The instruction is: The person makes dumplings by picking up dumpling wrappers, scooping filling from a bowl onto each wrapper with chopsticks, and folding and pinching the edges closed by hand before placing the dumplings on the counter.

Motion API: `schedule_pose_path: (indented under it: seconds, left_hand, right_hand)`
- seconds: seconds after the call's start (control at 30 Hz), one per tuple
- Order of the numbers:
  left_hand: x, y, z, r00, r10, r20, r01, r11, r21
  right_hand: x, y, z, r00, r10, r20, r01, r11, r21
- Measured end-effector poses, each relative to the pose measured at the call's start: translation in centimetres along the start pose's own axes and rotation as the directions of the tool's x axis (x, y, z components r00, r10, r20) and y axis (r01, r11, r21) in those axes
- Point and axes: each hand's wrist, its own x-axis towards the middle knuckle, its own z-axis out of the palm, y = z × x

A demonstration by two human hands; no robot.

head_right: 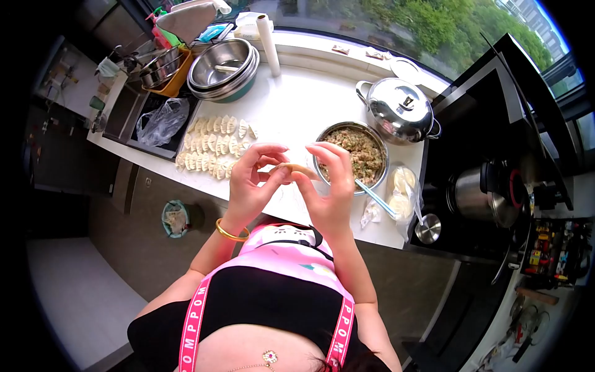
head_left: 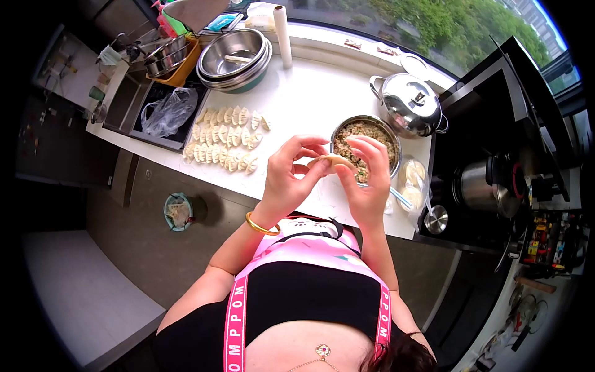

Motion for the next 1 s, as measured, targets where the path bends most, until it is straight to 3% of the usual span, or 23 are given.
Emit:
schedule_pose_path:
  seconds: [0.17,0.3,0.37,0.6,0.67,0.83,1.0]
  left_hand:
    - [0.4,0.3,0.0,0.999,-0.035,0.000,0.035,0.989,-0.141]
    - [0.5,0.5,0.1,1.000,-0.009,0.006,0.009,0.996,-0.088]
    - [0.5,0.5,0.0,0.998,-0.013,0.054,0.012,1.000,0.025]
    - [0.6,0.7,0.5,0.999,-0.045,-0.018,0.044,0.998,-0.050]
    - [0.5,0.4,0.5,0.999,-0.004,-0.047,0.004,1.000,0.002]
    - [0.6,0.1,0.8,0.990,0.107,-0.089,-0.100,0.992,0.081]
    - [0.5,0.5,0.6,0.980,0.196,-0.034,-0.192,0.976,0.108]
  right_hand:
    - [-0.9,1.1,-1.1,0.999,0.041,0.033,-0.041,0.999,-0.021]
    - [-1.2,1.2,-0.8,0.997,0.081,0.007,-0.081,0.996,0.039]
    - [-1.3,1.0,-0.6,0.998,0.065,0.003,-0.065,0.998,0.028]
    - [-1.2,1.0,-0.5,0.992,0.118,-0.033,-0.114,0.988,0.100]
    - [-1.3,0.9,-0.4,0.992,0.118,-0.039,-0.114,0.989,0.098]
    - [-1.1,0.8,-0.4,0.995,-0.098,0.029,0.101,0.990,-0.098]
    - [-0.8,0.8,-0.5,1.000,-0.015,0.025,0.016,0.999,-0.034]
